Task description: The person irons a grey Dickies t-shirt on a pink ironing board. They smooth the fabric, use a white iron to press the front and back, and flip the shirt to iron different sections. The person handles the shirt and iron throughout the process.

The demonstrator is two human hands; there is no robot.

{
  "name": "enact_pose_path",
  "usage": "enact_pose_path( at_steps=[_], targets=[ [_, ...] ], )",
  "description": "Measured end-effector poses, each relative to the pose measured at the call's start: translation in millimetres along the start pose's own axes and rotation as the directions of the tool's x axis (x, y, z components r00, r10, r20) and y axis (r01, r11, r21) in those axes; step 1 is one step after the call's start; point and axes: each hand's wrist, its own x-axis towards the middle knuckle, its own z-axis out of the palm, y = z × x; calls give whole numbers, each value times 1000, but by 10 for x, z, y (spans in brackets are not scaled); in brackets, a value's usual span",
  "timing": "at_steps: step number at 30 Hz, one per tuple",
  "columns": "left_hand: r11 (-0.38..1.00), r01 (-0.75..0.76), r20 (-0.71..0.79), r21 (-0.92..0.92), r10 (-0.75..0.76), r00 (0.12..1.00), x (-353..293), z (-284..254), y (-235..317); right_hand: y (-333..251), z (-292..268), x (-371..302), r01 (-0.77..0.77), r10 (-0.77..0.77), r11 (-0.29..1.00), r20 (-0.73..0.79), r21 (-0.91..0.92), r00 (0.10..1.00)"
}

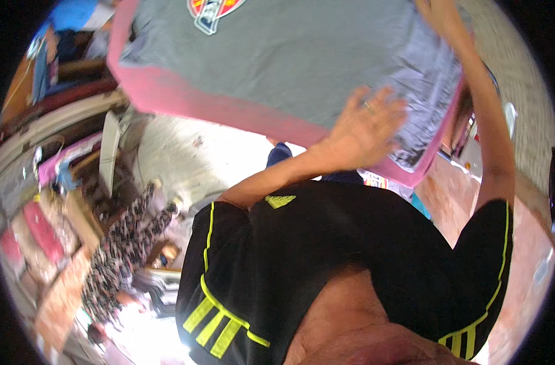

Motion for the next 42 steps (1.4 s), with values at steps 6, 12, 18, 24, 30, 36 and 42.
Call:
enact_pose_path(
  at_steps=[6, 12, 18, 24, 30, 36, 42],
  targets=[
    [672, 667, -497, 323, -479, 723, -892, -861, -1036, -1431, 19, -660, -143, 130, 987, 164, 68, 978],
    [603, 673, -369, 428, -563, 740, -1431, -1099, -1447, -1375, 86, -717, -195, 176, 979, 252, 52, 952],
    [745, 613, -664, 264, -321, 676, -1617, -1906, -2195, -1326, 135, -651, -210, 201, 977, 192, 31, 961],
    [816, 394, -342, 422, -259, 903, -1570, -2939, -3008, -2327, 540, 907, -118, 88, 885, 85, 451, 992],
    [862, 311, 137, 401, -392, 910, -1442, -3455, -3310, -2598, 1851, 2677, 104, -118, 904, 8, 415, 993],
    [894, 391, 12, -217, -398, 917, -1410, -3656, -3482, -2341, 2622, 3642, 111, -112, 994, 118, 17, 987],
    [675, 287, -229, -679, -567, 791, -1685, -3558, -3492, -2383, 2515, 4087, 156, -177, 977, 145, 147, 973]
  ],
)
